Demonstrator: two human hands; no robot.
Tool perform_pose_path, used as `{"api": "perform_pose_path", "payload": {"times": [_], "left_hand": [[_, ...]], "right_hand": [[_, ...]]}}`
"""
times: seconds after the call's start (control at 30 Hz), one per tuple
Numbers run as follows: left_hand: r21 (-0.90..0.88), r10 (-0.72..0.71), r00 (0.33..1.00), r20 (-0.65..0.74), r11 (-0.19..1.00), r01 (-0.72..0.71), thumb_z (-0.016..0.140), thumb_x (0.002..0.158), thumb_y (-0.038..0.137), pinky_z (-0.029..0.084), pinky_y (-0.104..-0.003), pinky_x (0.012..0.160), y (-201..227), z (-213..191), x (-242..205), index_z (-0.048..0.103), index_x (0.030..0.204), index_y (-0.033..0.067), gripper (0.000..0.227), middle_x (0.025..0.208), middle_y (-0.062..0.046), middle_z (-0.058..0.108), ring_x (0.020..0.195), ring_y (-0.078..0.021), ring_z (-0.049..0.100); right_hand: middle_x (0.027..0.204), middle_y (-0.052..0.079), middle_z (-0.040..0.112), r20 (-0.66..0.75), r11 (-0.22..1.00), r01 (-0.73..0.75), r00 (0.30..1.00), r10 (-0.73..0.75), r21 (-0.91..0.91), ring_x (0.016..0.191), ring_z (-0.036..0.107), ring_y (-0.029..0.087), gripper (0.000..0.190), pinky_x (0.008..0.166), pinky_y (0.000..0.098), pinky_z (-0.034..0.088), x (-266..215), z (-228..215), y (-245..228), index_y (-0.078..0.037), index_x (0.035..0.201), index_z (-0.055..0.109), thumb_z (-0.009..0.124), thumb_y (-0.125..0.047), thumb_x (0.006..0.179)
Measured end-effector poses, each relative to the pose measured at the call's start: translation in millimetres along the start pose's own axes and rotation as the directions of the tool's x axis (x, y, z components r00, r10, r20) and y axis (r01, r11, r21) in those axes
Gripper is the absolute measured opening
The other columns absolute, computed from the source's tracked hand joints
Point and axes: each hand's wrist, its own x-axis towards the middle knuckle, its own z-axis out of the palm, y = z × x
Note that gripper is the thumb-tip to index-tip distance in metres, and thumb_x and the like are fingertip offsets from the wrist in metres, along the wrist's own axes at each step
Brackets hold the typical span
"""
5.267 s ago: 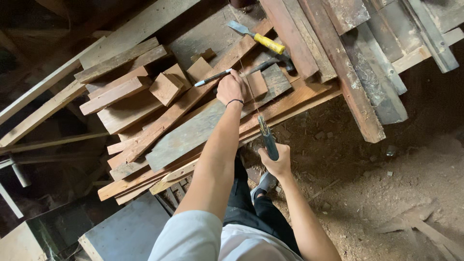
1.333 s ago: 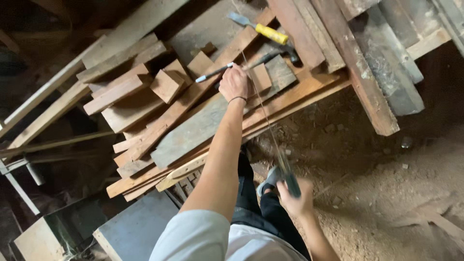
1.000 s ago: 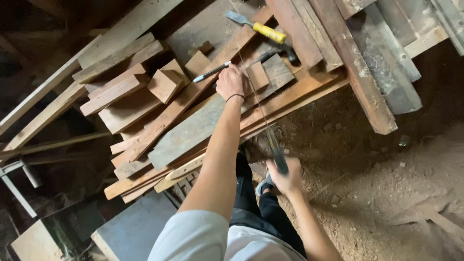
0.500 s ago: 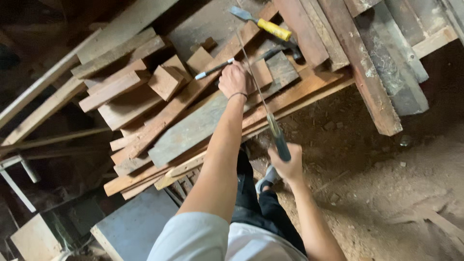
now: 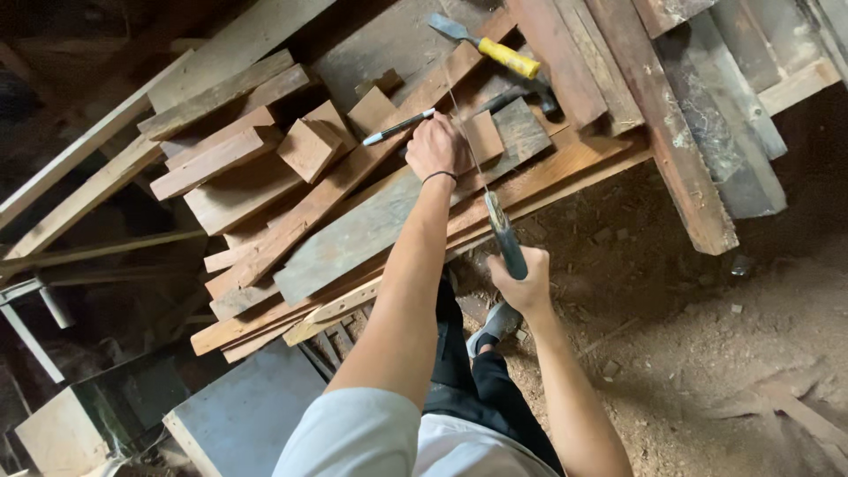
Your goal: The person uses a hand saw to cut a small wooden block on a workbench. They hold the block with one hand and saw with the other, completing the cut and separating the pieces.
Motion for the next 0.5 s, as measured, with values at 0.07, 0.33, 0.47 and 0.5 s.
{"api": "perform_pose_path", "payload": {"times": [0.07, 0.33, 0.47, 0.5], "left_hand": [[0.005, -0.02, 1.0, -0.011, 1.0, 0.02, 0.047, 0.099, 0.038, 0.058, -0.053, 0.064, 1, 1, 1, 0.071, 0.066, 0.0074, 0.051, 0.079, -0.016, 0.074, 0.067, -0.0437, 0.07], [-0.005, -0.095, 0.992, 0.088, 0.995, 0.095, 0.045, 0.099, 0.04, 0.058, -0.054, 0.071, 8, -17, -1, 0.073, 0.069, 0.0056, 0.053, 0.083, -0.022, 0.074, 0.074, -0.0451, 0.072], [-0.009, -0.054, 0.992, 0.117, 0.998, 0.055, 0.044, 0.099, 0.038, 0.057, -0.056, 0.07, 5, -13, -1, 0.073, 0.068, 0.0067, 0.052, 0.081, -0.02, 0.074, 0.073, -0.046, 0.071], [-0.008, -0.044, 0.993, 0.112, 0.999, 0.046, 0.044, 0.099, 0.038, 0.057, -0.056, 0.069, 4, -11, -1, 0.072, 0.068, 0.0066, 0.052, 0.081, -0.02, 0.074, 0.072, -0.0458, 0.071]], "right_hand": [[0.05, -0.003, 0.056, -0.005, 0.997, -0.074, 0.997, 0.074, 0.032, 0.038, 0.051, 0.006, 0.031, 0.036, 0.0269, 0.037, -8, 0, -6, -0.014, 0.055, 0.055, 0.068, -0.013, 0.083], [0.043, -0.001, 0.05, -0.054, 0.963, -0.167, 0.986, 0.159, -0.21, 0.035, 0.05, 0.012, 0.038, 0.039, 0.0308, 0.035, -155, -59, -56, -0.01, 0.05, 0.049, 0.073, -0.016, 0.078], [0.044, -0.002, 0.056, 0.023, 0.944, -0.33, 0.944, 0.33, -0.008, 0.034, 0.052, 0.012, 0.034, 0.035, 0.0296, 0.037, -103, -47, -41, -0.012, 0.051, 0.055, 0.072, -0.017, 0.081], [0.046, -0.002, 0.057, 0.062, 0.93, -0.357, 0.934, 0.353, 0.083, 0.036, 0.052, 0.011, 0.033, 0.035, 0.029, 0.04, -77, -39, -35, -0.013, 0.053, 0.057, 0.07, -0.017, 0.082]]}}
